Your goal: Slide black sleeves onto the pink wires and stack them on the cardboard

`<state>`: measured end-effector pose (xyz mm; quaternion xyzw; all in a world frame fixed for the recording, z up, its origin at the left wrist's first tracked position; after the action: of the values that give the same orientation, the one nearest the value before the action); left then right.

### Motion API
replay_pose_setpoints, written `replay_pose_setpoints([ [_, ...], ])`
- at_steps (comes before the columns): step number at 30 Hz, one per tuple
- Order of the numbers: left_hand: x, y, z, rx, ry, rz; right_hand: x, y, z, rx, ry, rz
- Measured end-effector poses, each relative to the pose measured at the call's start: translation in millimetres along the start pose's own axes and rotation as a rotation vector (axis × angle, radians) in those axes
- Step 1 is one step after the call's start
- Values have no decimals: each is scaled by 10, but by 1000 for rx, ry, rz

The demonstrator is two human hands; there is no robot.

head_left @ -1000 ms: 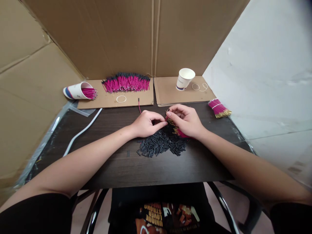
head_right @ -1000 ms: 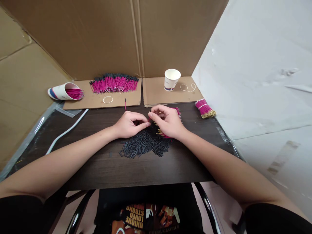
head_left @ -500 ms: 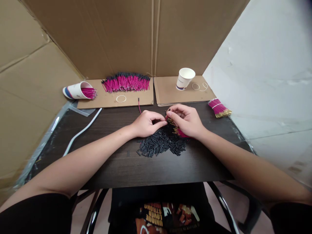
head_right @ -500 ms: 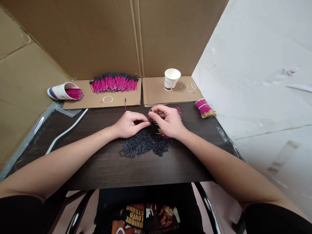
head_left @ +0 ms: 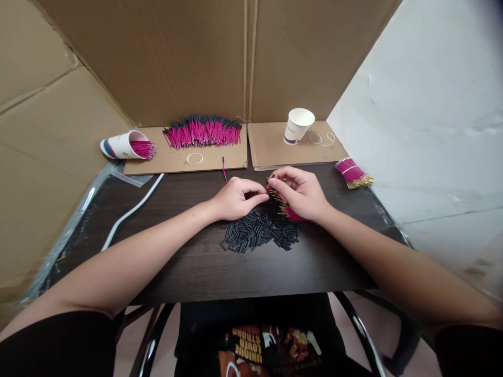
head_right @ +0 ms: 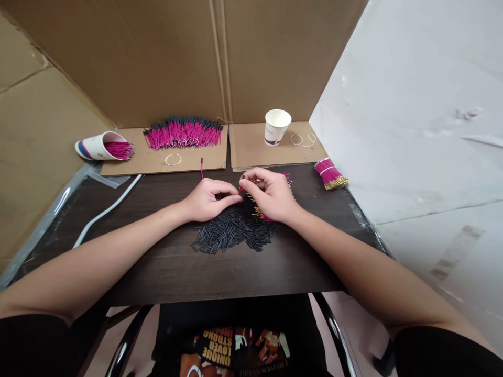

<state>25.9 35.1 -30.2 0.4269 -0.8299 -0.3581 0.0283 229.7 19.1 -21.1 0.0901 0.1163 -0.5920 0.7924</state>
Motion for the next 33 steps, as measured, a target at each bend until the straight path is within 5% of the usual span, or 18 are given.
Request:
replay_pose_setpoints([
  [33, 8, 27, -46, -42, 51, -38, -1, 15, -43, 53, -23, -1],
])
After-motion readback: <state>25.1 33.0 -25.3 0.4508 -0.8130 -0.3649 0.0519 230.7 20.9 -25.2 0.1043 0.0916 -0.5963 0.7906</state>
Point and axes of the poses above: each hand's wrist, its own x-axis away from the middle knuckle, its own y-axis out of the back of the hand, z = x × y, the point moved 3 cm from there along -x, towards the middle knuckle, and after that the axes turned 8 degrees about -x, right-handed, at the moved point
